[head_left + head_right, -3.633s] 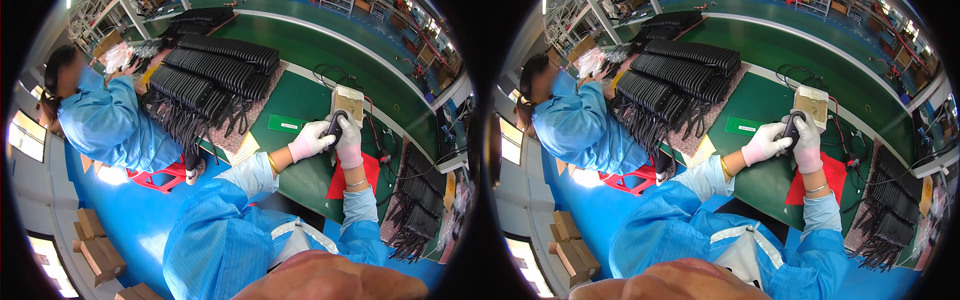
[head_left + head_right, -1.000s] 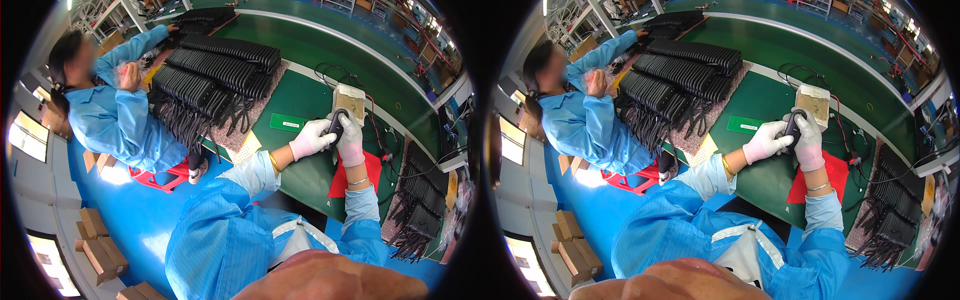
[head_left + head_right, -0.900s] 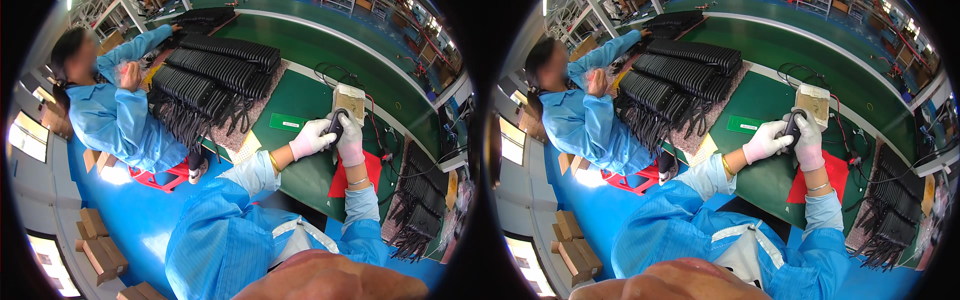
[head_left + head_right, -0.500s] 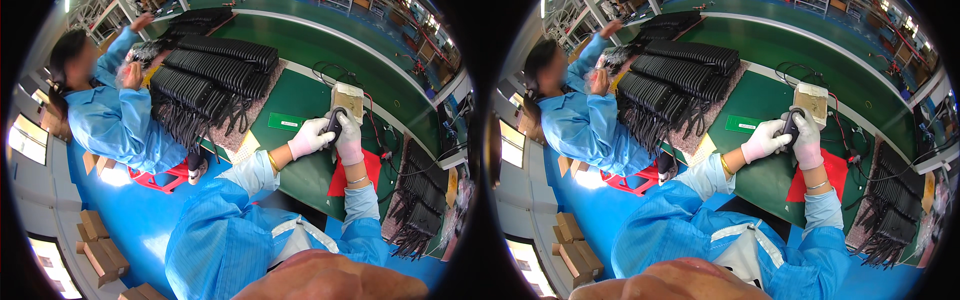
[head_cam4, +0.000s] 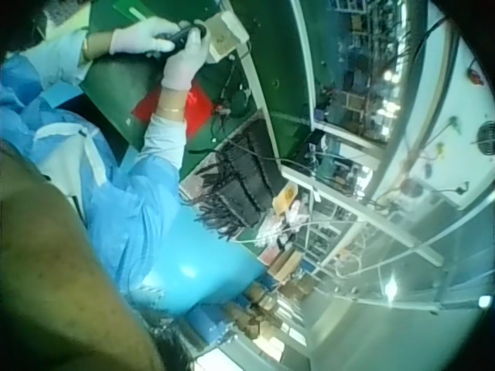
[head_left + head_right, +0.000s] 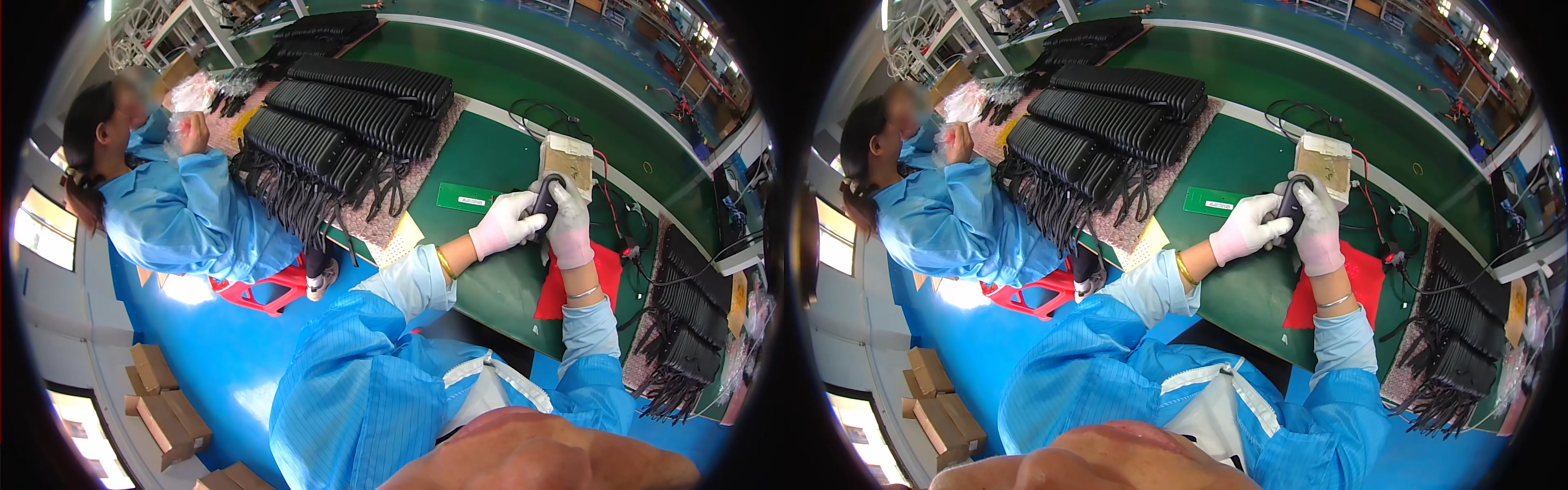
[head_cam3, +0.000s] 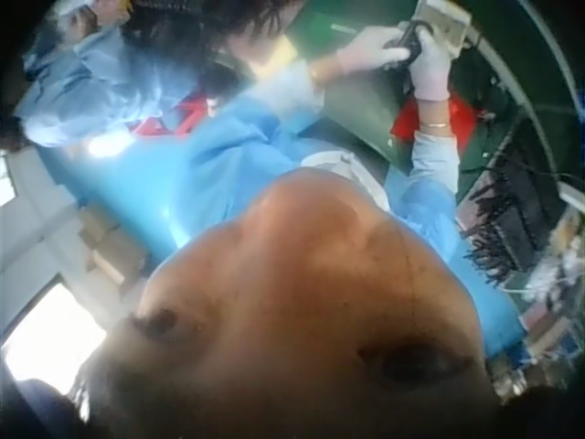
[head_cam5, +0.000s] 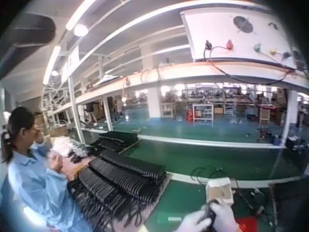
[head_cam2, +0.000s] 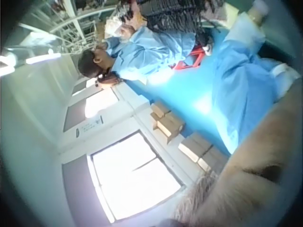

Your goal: Assembling and testing electronic components on a circuit board at a manufacturing workbench.

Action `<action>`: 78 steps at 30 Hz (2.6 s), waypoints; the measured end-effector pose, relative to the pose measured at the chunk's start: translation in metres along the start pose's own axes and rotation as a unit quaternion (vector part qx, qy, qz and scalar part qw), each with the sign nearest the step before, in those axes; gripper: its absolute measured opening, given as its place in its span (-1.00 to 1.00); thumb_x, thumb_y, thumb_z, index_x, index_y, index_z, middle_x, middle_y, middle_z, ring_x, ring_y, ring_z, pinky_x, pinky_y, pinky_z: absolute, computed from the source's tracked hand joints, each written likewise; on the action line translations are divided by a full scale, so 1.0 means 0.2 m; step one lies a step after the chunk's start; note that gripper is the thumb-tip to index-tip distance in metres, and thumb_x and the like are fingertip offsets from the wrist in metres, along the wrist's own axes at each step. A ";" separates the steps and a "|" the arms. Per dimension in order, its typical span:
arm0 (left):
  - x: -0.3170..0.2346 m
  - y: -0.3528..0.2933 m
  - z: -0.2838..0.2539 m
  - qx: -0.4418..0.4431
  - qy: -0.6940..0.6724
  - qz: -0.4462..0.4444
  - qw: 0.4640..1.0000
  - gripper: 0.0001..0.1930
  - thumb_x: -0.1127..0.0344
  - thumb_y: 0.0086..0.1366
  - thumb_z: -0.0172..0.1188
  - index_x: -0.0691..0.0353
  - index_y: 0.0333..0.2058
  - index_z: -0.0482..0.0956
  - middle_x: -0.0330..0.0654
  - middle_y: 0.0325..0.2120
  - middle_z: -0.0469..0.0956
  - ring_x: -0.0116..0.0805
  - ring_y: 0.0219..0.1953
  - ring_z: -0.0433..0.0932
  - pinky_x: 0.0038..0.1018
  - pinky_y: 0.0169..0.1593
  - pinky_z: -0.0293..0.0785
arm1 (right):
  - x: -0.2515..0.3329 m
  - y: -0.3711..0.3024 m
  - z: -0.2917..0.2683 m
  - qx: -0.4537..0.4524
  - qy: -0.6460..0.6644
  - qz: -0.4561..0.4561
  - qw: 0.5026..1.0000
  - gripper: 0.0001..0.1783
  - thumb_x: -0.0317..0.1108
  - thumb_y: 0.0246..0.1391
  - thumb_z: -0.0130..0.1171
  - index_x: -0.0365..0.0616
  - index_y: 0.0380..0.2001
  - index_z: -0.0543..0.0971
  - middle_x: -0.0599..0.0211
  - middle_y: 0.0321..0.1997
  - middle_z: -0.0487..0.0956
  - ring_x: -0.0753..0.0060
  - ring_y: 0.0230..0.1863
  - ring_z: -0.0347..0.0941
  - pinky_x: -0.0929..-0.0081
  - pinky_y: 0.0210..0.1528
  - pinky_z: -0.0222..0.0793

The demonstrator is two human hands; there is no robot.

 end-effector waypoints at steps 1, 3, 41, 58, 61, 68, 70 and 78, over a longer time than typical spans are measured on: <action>0.00 0.00 0.00 0.001 0.000 -0.001 1.000 -0.84 0.50 0.19 0.14 0.34 -0.23 0.49 -0.19 -0.63 0.52 -0.50 -0.69 0.42 -0.63 -0.62 0.34 | 0.00 0.00 0.00 0.000 0.002 0.002 1.000 -0.65 -0.39 0.24 -0.16 -0.25 0.05 0.38 0.06 -0.16 0.54 0.33 -0.28 0.46 0.51 -0.21 0.43; 0.00 0.00 0.00 0.004 0.000 -0.002 1.000 -0.84 0.50 0.18 0.14 0.34 -0.23 0.49 -0.19 -0.63 0.52 -0.50 -0.69 0.42 -0.64 -0.62 0.34 | 0.00 0.00 0.00 -0.001 0.005 0.006 1.000 -0.65 -0.39 0.24 -0.16 -0.25 0.06 0.37 0.06 -0.16 0.54 0.33 -0.28 0.46 0.51 -0.22 0.43; 0.01 -0.01 0.00 0.004 0.001 -0.016 1.000 -0.90 0.51 0.19 0.12 0.32 -0.29 0.47 -0.19 -0.62 0.51 -0.50 -0.68 0.43 -0.64 -0.60 0.37 | -0.01 0.00 -0.01 -0.002 0.011 0.002 1.000 -0.65 -0.40 0.24 -0.16 -0.26 0.05 0.38 0.06 -0.16 0.54 0.32 -0.26 0.46 0.50 -0.19 0.43; 0.04 0.04 -0.30 -0.206 -0.196 0.051 0.957 -0.79 0.43 0.35 0.08 0.38 -0.09 0.46 -0.14 -0.38 0.56 -0.51 -0.55 0.53 -0.67 -0.48 0.45 | 0.14 -0.02 0.03 0.006 -0.487 -0.010 0.873 -0.69 -0.20 0.22 -0.01 -0.26 -0.25 0.54 0.30 -0.45 0.56 0.42 -0.42 0.45 0.51 -0.29 0.38; 0.07 0.05 -0.30 -0.209 -0.187 0.053 0.958 -0.80 0.43 0.37 0.07 0.38 -0.09 0.47 -0.14 -0.38 0.57 -0.51 -0.55 0.53 -0.68 -0.46 0.46 | 0.04 -0.04 0.06 0.048 -0.432 0.035 0.900 -0.69 -0.20 0.22 -0.02 -0.25 -0.31 0.54 0.32 -0.51 0.54 0.45 -0.48 0.40 0.55 -0.37 0.33; 0.12 0.07 -0.31 -0.201 -0.103 0.099 0.969 -0.81 0.41 0.38 0.07 0.39 -0.11 0.48 -0.14 -0.37 0.58 -0.50 -0.52 0.55 -0.68 -0.43 0.48 | -0.06 -0.05 0.11 0.074 -0.315 0.079 0.943 -0.71 -0.21 0.21 -0.04 -0.20 -0.40 0.53 0.33 -0.57 0.51 0.51 -0.58 0.34 0.60 -0.49 0.27; 0.11 0.07 -0.29 -0.185 -0.132 0.079 0.971 -0.81 0.41 0.38 0.08 0.39 -0.11 0.49 -0.13 -0.37 0.58 -0.50 -0.52 0.55 -0.68 -0.42 0.49 | -0.05 -0.05 0.09 0.063 -0.301 0.083 0.948 -0.72 -0.21 0.20 -0.03 -0.20 -0.41 0.53 0.33 -0.58 0.50 0.52 -0.58 0.34 0.61 -0.50 0.27; 0.08 0.06 -0.24 -0.149 -0.245 0.015 0.958 -0.83 0.40 0.38 0.10 0.39 -0.15 0.51 -0.12 -0.38 0.59 -0.50 -0.51 0.57 -0.66 -0.38 0.56 | -0.03 -0.03 0.05 0.036 -0.229 0.082 0.969 -0.75 -0.23 0.19 0.00 -0.16 -0.43 0.51 0.35 -0.62 0.47 0.55 -0.60 0.32 0.64 -0.52 0.25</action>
Point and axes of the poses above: each hand's wrist, its own y-axis towards the middle knuckle, its own z-axis out of the palm, x = y × z, the point moved 8 cm from there along y, towards the middle knuckle
